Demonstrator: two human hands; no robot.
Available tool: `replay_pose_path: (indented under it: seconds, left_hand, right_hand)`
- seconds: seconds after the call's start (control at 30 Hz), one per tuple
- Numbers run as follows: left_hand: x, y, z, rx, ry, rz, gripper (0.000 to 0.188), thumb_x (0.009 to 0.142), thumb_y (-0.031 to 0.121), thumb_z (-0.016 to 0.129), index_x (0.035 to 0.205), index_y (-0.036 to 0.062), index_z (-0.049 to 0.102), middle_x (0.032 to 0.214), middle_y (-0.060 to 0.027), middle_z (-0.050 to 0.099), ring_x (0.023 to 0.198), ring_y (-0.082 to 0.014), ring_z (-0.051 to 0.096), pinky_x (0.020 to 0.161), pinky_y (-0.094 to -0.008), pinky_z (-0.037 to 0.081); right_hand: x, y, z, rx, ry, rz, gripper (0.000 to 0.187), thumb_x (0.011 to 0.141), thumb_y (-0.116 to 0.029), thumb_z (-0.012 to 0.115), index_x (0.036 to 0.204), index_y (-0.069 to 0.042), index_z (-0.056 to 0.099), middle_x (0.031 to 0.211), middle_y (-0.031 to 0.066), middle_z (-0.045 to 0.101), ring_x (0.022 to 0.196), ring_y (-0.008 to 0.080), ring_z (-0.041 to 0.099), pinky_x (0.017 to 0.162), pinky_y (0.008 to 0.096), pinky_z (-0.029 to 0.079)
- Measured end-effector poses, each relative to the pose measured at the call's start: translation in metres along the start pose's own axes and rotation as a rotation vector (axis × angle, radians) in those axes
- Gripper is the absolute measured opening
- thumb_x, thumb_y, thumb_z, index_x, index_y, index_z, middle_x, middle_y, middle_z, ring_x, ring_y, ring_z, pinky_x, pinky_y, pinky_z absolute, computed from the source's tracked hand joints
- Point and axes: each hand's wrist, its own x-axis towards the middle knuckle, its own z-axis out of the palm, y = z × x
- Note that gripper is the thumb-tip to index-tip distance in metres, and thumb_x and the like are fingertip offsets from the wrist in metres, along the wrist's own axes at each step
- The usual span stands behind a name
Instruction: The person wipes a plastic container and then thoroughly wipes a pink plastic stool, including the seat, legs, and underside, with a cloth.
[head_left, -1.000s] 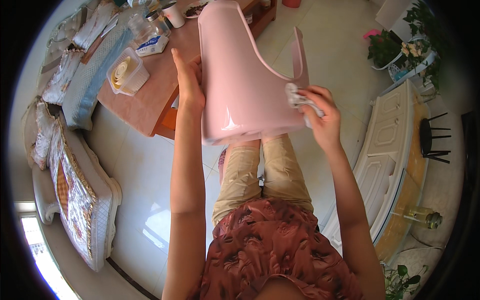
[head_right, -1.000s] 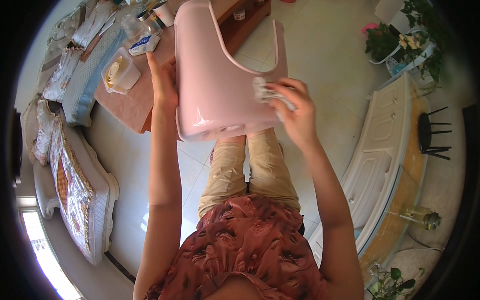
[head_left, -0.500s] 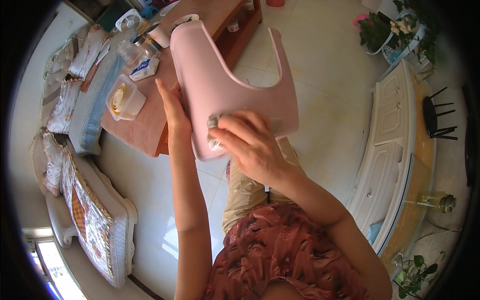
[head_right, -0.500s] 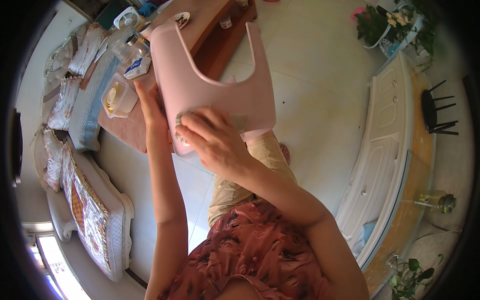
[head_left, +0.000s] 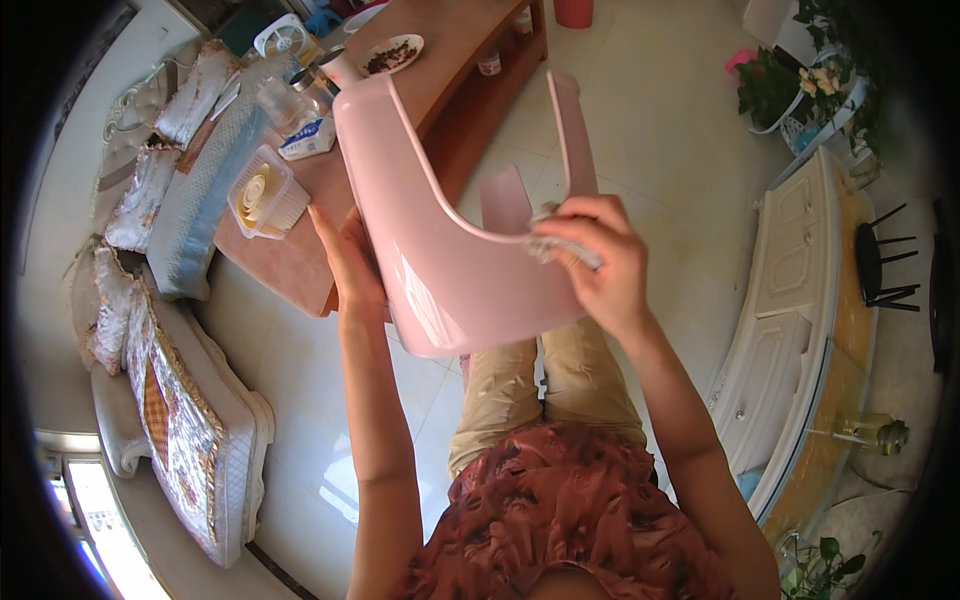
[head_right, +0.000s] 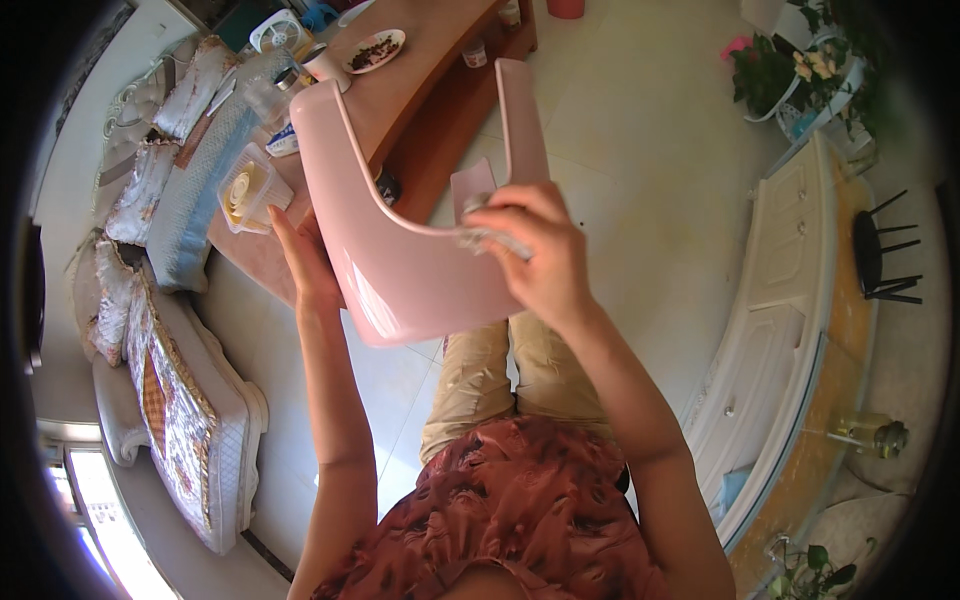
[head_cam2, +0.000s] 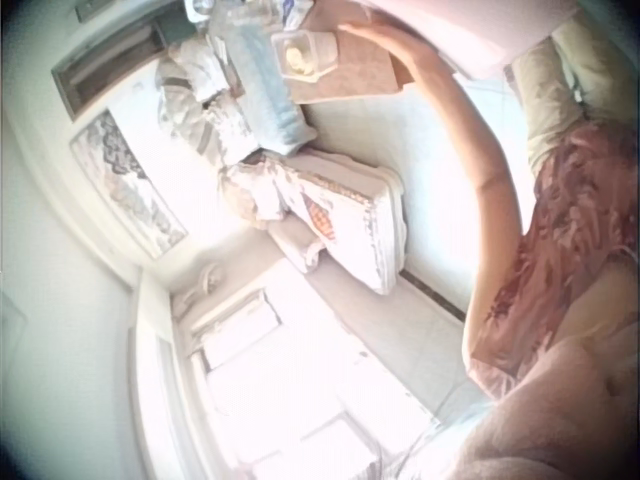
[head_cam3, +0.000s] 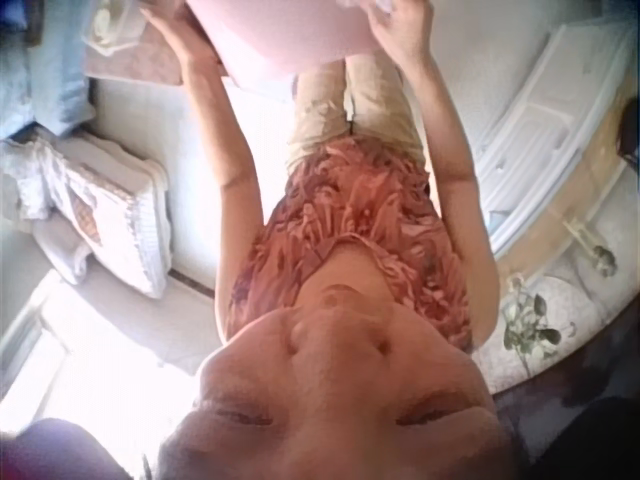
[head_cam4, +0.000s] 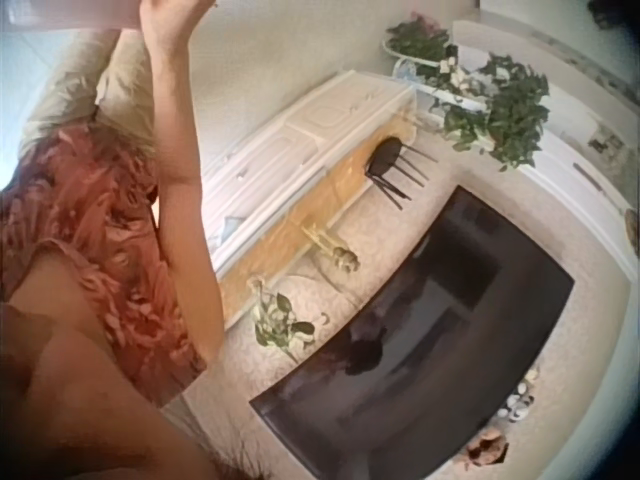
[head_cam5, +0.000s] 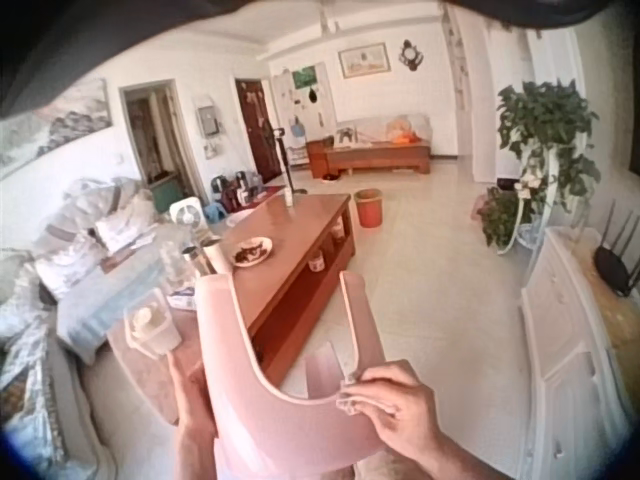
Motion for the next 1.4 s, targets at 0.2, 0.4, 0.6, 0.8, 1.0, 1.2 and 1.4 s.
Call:
replay_pose_path:
  seconds: [0.2,0.4,0.6,0.8,1.0,1.2,1.4]
  left_hand:
    - [-0.021,0.004,0.013,-0.097,-0.131,-0.018,0.091,0.093,0.075,0.022,0.114,-0.0045,0.062,0.099,-0.0113,0.07,0.089,-0.0189,0.065,0.083,-0.0296,0.051]
    - [-0.055,0.017,0.022,-0.183,-0.172,-0.027,0.095,0.091,0.077,0.028,0.119,-0.0088,0.059,0.105,-0.0149,0.07,0.093,-0.0193,0.065,0.083,-0.029,0.052]
    - [-0.065,-0.027,0.034,0.018,0.068,-0.012,0.079,0.096,0.068,0.035,0.131,-0.001,0.053,0.117,-0.011,0.065,0.103,-0.0196,0.061,0.092,-0.0305,0.049]
    - [-0.054,-0.03,0.023,0.037,0.103,0.019,0.089,0.096,0.071,0.02,0.128,-0.0036,0.056,0.113,-0.0113,0.066,0.099,-0.0189,0.063,0.087,-0.0301,0.05]
    - [-0.03,-0.039,-0.025,0.022,0.078,0.022,0.083,0.099,0.067,0.021,0.124,-0.0031,0.058,0.107,-0.0098,0.067,0.097,-0.0187,0.063,0.086,-0.0312,0.049]
    - [-0.073,0.007,0.039,0.635,0.143,0.774,0.068,0.104,0.055,0.026,0.131,-0.0013,0.053,0.119,-0.0153,0.063,0.105,-0.0236,0.063,0.093,-0.0355,0.048]
    - [-0.095,0.011,0.044,0.504,-0.442,0.505,0.091,0.093,0.074,0.021,0.139,0.0001,0.048,0.088,-0.0142,0.069,0.081,-0.0247,0.064,0.079,-0.0352,0.047]
  right_hand:
    - [0.019,-0.024,-0.009,-0.082,-0.213,-0.113,0.023,0.077,-0.007,0.075,0.099,-0.003,0.068,0.09,0.0065,0.063,0.089,0.0267,0.059,0.086,0.0384,0.045]
    - [0.018,-0.065,-0.032,-0.026,-0.491,-0.005,0.023,0.075,-0.015,0.079,0.09,-0.003,0.066,0.079,0.0088,0.061,0.077,0.0268,0.059,0.079,0.039,0.044]
    - [0.029,-0.087,-0.027,-0.133,-0.527,0.083,0.019,0.083,-0.014,0.072,0.093,0.001,0.066,0.082,0.0154,0.064,0.076,0.0324,0.062,0.072,0.04,0.047]
    - [0.034,-0.085,0.019,-0.098,-0.499,0.014,0.036,0.089,-0.019,0.067,0.116,0.002,0.055,0.099,0.0167,0.061,0.093,0.0342,0.061,0.079,0.0413,0.051]
    - [0.0,-0.07,0.013,-0.096,-0.369,-0.275,0.051,0.073,-0.008,0.076,0.121,0.001,0.06,0.113,0.0109,0.063,0.101,0.0279,0.06,0.089,0.0405,0.05]
    - [-0.004,-0.068,0.02,-0.184,-0.244,-0.25,0.047,0.074,-0.015,0.077,0.115,-0.002,0.058,0.11,0.0096,0.058,0.102,0.0275,0.056,0.088,0.0404,0.047]
    - [-0.021,-0.081,0.007,-0.115,-0.362,-0.391,0.022,0.081,-0.01,0.067,0.102,-0.003,0.066,0.11,0.0061,0.058,0.106,0.0242,0.054,0.089,0.0375,0.044]
